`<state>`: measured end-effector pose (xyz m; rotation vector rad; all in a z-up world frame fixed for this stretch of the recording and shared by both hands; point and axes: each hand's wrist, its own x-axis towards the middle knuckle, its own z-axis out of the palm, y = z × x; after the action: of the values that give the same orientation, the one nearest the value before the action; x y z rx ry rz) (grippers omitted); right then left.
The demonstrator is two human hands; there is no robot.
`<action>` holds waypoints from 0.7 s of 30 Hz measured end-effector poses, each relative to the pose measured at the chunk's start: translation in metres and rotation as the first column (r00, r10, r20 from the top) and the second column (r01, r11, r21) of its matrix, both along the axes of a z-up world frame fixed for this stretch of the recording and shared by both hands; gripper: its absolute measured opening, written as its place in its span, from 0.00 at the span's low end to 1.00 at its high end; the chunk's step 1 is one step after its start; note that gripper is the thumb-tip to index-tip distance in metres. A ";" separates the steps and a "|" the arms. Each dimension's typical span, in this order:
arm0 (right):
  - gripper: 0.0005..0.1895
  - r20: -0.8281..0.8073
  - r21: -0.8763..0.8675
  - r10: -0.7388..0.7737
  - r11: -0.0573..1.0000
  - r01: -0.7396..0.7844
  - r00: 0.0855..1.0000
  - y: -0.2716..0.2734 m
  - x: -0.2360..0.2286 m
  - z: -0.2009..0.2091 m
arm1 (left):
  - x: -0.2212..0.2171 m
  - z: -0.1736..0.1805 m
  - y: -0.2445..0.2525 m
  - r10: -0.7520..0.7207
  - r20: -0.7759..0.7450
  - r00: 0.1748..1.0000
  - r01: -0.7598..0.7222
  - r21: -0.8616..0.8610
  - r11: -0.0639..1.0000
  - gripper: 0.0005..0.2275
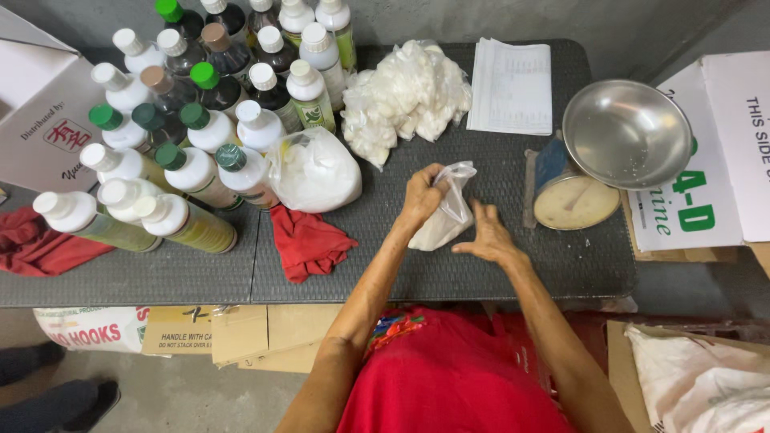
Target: The person scoops a white granular substance from a large sack into a metal bowl using a red scoop. They then transfer the substance into small plastic bags, tie the bags shut, and place them on the table. The process is repeated multiple times throughout the video.
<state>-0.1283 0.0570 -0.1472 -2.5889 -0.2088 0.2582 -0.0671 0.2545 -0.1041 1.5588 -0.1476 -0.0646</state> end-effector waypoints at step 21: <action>0.26 0.103 0.504 -0.178 0.857 0.103 0.979 0.021 0.027 -0.100 | -0.048 -0.108 0.050 -0.214 0.109 0.971 0.100 0.627 0.773 0.48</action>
<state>-0.1008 0.0780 -0.2472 -2.0919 -0.1160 -0.0424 -0.1151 0.3046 -0.2123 2.2150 -0.4338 -0.1180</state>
